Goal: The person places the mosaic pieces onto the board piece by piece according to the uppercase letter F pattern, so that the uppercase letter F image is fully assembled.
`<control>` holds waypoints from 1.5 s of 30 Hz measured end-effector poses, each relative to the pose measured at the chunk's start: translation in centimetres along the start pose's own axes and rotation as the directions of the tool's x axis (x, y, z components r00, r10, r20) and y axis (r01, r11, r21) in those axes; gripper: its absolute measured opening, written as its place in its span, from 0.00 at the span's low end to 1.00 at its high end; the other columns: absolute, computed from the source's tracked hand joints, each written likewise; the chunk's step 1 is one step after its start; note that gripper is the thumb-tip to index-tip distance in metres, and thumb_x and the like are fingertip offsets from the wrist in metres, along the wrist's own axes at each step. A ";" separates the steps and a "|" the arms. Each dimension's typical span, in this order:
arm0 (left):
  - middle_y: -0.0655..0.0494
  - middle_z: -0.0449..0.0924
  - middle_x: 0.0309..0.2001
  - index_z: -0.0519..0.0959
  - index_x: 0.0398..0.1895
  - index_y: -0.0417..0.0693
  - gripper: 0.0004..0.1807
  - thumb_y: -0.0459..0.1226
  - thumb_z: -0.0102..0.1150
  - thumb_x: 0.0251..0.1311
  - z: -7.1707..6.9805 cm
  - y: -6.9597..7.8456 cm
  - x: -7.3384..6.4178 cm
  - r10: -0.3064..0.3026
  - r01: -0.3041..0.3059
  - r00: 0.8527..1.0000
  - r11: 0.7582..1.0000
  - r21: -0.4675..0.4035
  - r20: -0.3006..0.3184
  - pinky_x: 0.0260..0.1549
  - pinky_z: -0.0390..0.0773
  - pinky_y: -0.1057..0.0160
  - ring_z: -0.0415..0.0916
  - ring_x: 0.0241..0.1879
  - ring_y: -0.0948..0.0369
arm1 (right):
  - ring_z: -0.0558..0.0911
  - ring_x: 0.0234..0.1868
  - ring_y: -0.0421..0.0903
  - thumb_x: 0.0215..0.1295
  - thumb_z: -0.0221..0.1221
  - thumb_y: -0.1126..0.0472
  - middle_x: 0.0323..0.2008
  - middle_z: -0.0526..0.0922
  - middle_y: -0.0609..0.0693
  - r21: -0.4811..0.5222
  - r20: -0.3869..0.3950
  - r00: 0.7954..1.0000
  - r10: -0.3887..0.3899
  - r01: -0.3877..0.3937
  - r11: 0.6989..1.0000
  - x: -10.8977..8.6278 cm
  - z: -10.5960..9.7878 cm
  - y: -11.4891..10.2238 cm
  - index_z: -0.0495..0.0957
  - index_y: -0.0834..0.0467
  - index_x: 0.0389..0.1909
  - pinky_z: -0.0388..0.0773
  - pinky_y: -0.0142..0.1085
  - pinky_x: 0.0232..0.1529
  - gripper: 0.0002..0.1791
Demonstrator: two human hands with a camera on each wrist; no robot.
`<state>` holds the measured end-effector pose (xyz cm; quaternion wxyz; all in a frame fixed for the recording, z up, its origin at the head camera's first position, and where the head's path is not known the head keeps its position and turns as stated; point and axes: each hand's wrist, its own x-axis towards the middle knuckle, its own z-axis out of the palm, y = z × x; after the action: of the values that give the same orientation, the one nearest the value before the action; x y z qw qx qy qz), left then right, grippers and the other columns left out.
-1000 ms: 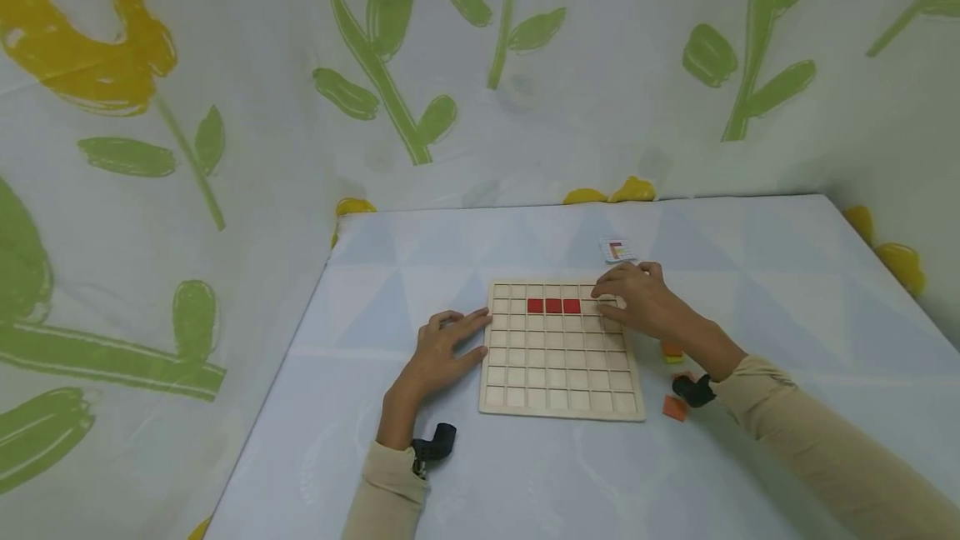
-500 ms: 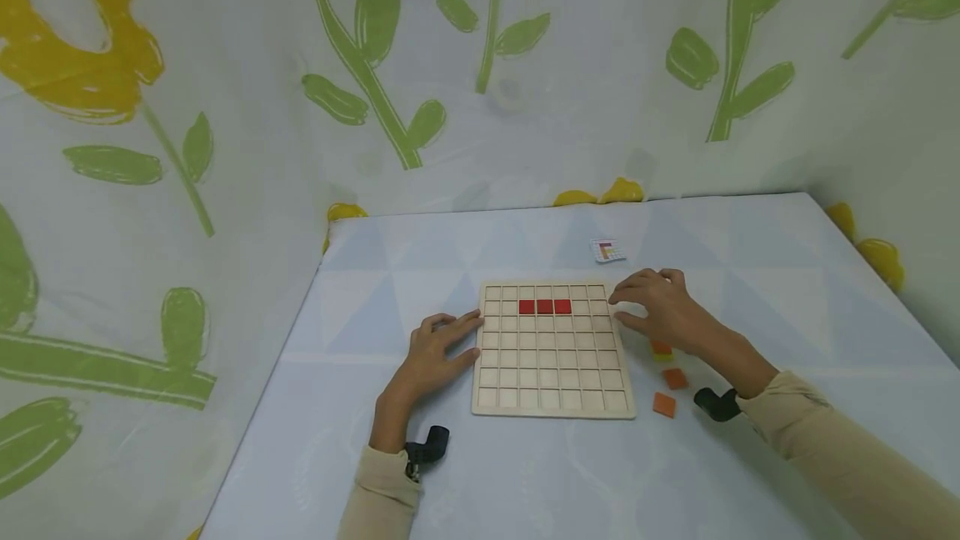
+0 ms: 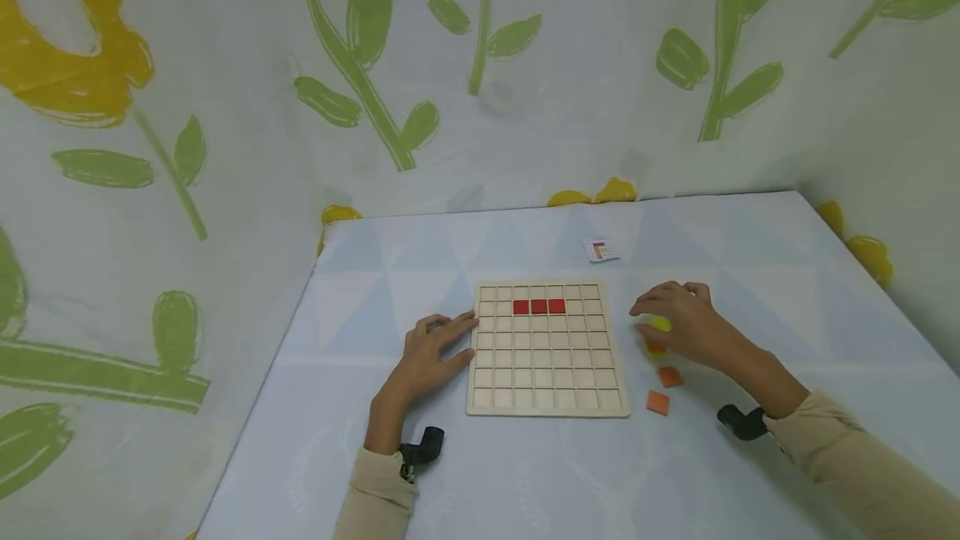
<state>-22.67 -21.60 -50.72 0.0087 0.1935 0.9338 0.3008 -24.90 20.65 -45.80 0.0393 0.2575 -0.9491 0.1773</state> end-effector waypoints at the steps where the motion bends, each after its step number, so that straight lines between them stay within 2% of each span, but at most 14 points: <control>1: 0.67 0.62 0.74 0.69 0.73 0.60 0.28 0.49 0.55 0.71 -0.1 -0.1 -0.1 -0.004 0.004 1.000 1.000 0.001 -0.002 0.61 0.52 0.41 0.55 0.68 0.50 | 0.74 0.56 0.58 0.61 0.70 0.60 0.48 0.84 0.54 0.003 0.006 1.000 0.005 -0.005 1.000 -0.1 0.1 0.1 0.87 0.56 0.43 0.54 0.65 0.55 0.10; 7: 0.66 0.62 0.74 0.69 0.73 0.59 0.29 0.49 0.57 0.71 -0.4 -0.3 -0.2 -0.013 0.013 1.000 1.000 -0.005 -0.004 0.61 0.51 0.40 0.55 0.69 0.50 | 0.75 0.56 0.59 0.60 0.70 0.60 0.47 0.85 0.54 0.025 -0.002 1.000 0.006 -0.006 1.000 -0.9 0.5 0.4 0.87 0.56 0.43 0.53 0.66 0.55 0.10; 15: 0.69 0.62 0.74 0.68 0.74 0.62 0.29 0.50 0.56 0.71 -0.3 -0.8 -0.5 -0.051 0.051 0.999 0.999 -0.007 0.000 0.65 0.48 0.40 0.54 0.70 0.51 | 0.77 0.52 0.57 0.54 0.74 0.60 0.42 0.86 0.49 -0.011 -0.066 0.995 -0.071 0.070 0.997 -1.8 1.0 0.7 0.88 0.54 0.38 0.58 0.65 0.50 0.10; 21: 0.69 0.62 0.74 0.69 0.74 0.62 0.29 0.50 0.57 0.70 -0.3 -1.0 -0.5 -0.030 0.030 0.999 0.999 -0.009 -0.017 0.63 0.49 0.40 0.55 0.69 0.51 | 0.77 0.51 0.55 0.55 0.73 0.60 0.39 0.84 0.43 -0.004 -0.048 0.997 -0.068 0.068 0.998 -2.2 1.1 0.9 0.88 0.49 0.35 0.57 0.64 0.50 0.07; 28: 0.69 0.62 0.74 0.69 0.74 0.62 0.29 0.50 0.57 0.70 -0.4 -0.9 -0.5 -0.028 0.028 1.000 1.000 -0.011 -0.008 0.64 0.49 0.40 0.55 0.69 0.51 | 0.76 0.50 0.53 0.56 0.73 0.61 0.37 0.82 0.40 0.002 -0.074 0.993 -0.087 0.087 0.996 -2.3 1.2 1.0 0.87 0.47 0.33 0.58 0.63 0.50 0.06; 35: 0.67 0.62 0.74 0.68 0.74 0.61 0.29 0.51 0.56 0.71 -0.4 -0.6 -0.3 -0.015 0.015 1.000 1.000 -0.019 0.002 0.64 0.48 0.40 0.54 0.69 0.50 | 0.77 0.49 0.53 0.53 0.75 0.62 0.36 0.83 0.41 -0.001 -0.094 0.992 -0.082 0.082 0.997 -2.3 0.9 0.9 0.87 0.50 0.33 0.58 0.64 0.51 0.08; 45: 0.65 0.62 0.75 0.68 0.74 0.59 0.29 0.49 0.56 0.71 0.0 -0.1 0.0 0.006 -0.006 1.000 1.000 -0.016 0.011 0.61 0.51 0.40 0.54 0.69 0.49 | 0.78 0.48 0.53 0.48 0.77 0.65 0.37 0.84 0.43 -0.003 -0.153 0.980 -0.129 0.130 0.991 -2.5 0.9 0.9 0.86 0.51 0.33 0.60 0.65 0.50 0.12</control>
<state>-22.69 -21.64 -50.74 0.0143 0.1980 0.9307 0.3072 -23.15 22.20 -47.34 0.1228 0.3047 -0.9238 0.1968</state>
